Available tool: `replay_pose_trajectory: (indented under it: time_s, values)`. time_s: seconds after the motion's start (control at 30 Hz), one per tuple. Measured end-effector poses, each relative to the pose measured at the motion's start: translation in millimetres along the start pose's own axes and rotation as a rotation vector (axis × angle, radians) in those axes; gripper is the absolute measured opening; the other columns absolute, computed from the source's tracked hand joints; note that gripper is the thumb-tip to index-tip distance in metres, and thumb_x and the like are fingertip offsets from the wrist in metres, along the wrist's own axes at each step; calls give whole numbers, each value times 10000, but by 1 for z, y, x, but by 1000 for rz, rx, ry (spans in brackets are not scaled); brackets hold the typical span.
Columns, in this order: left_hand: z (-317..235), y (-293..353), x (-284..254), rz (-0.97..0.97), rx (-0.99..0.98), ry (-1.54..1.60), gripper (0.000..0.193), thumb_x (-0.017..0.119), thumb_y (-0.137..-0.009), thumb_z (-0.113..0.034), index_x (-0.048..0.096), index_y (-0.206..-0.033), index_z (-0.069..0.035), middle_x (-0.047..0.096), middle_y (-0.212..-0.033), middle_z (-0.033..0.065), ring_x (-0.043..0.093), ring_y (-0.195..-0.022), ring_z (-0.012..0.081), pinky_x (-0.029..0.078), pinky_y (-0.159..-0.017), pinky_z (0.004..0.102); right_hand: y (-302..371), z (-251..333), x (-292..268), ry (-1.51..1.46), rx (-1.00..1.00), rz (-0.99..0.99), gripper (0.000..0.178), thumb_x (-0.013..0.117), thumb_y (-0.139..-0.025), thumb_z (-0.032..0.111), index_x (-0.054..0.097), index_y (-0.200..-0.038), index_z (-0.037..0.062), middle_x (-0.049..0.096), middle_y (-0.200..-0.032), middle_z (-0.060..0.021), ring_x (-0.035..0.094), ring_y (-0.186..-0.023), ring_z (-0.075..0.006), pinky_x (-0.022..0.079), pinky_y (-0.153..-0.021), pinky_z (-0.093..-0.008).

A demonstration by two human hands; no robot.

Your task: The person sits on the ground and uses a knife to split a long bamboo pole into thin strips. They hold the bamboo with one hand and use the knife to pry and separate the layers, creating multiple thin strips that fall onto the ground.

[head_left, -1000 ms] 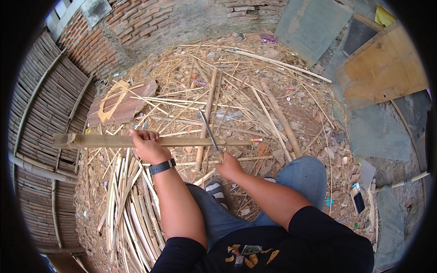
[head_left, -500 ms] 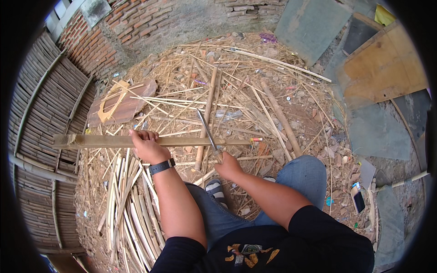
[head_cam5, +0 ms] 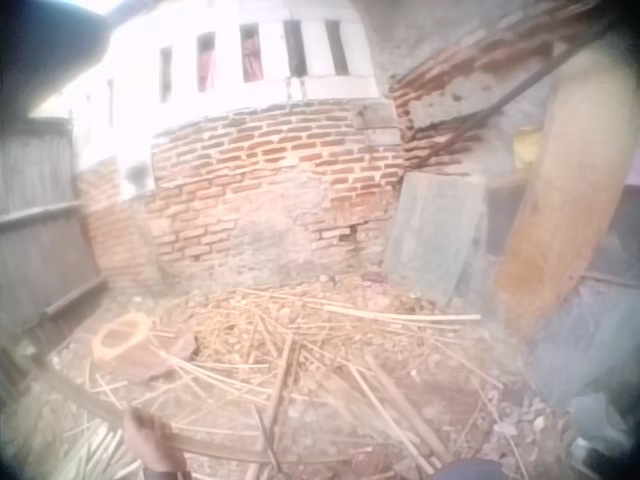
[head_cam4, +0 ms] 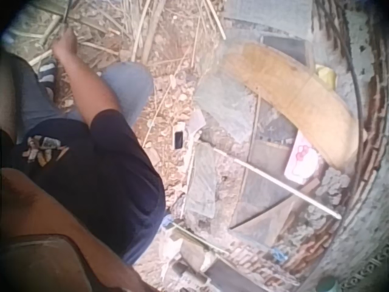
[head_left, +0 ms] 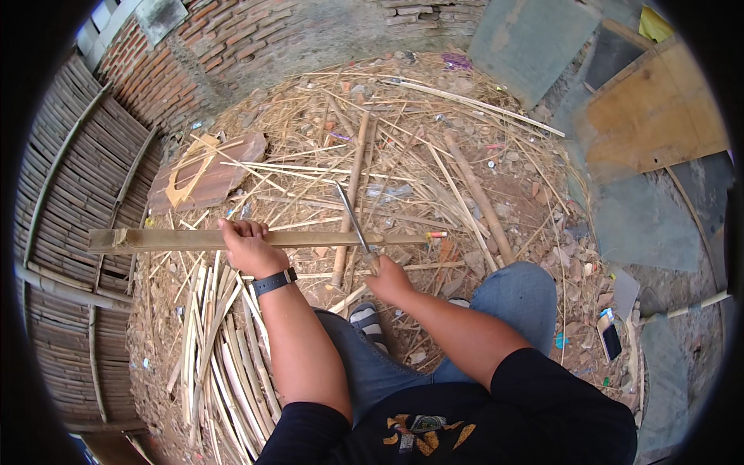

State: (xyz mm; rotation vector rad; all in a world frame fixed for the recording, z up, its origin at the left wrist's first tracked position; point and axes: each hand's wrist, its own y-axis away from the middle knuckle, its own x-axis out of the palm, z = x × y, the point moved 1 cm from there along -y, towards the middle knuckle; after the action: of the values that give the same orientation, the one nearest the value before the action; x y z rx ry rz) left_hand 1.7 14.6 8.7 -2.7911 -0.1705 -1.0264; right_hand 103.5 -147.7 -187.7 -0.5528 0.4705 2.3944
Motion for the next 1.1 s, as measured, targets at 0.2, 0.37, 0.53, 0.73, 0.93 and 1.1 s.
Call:
replay_pose_trajectory:
  time_s: [0.2, 0.37, 0.53, 0.73, 0.93, 1.1]
  values:
    - [2, 2, 2, 32, 12, 9, 377, 531, -997, -315, 396, -692, -138, 342, -578, -17, 332, -508, 113, 304, -498, 277, 0, -1, 0, 16, 12, -13, 400, 687, -769, 235, 537, -1015, -42, 645, -907, -289, 634, -903, -452, 502, -792, -498]
    - [1, 0, 1, 6, -5, 1, 381, 528, -999, -318, 390, -691, -141, 336, -583, -18, 335, -512, 115, 305, -504, 275, 0, 0, -3, 56, 13, 25, 438, 685, -776, 262, 528, -1050, -43, 650, -939, -291, 635, -932, -450, 505, -827, -505]
    - [1, 1, 1, 1, -8, -5, 387, 534, -996, -330, 385, -691, -143, 334, -584, -19, 332, -513, 114, 300, -506, 274, 3, 6, -6, 33, 33, 49, 442, 686, -776, 258, 526, -1058, -43, 649, -947, -291, 635, -942, -446, 503, -825, -504]
    - [2, -1, 0, 35, -5, 11, 389, 540, -992, -336, 384, -694, -141, 334, -587, -20, 334, -512, 114, 300, -507, 275, 3, 6, -6, 19, 29, 30, 442, 687, -776, 254, 527, -1060, -44, 648, -949, -292, 633, -944, -446, 504, -825, -500]
    - [1, -1, -1, 10, -25, 0, 391, 536, -996, -338, 385, -694, -140, 334, -586, -19, 337, -514, 117, 307, -511, 277, 2, 5, -7, 41, 35, 48, 439, 683, -779, 254, 528, -1062, -44, 649, -955, -289, 635, -944, -442, 504, -826, -500]
    - [0, 2, 1, 13, -13, -11, 382, 529, -998, -341, 390, -703, -143, 329, -593, -22, 327, -525, 116, 308, -520, 275, 3, 6, -8, 45, 37, 54, 445, 680, -781, 257, 526, -1066, -48, 649, -956, -293, 636, -948, -443, 505, -830, -500]
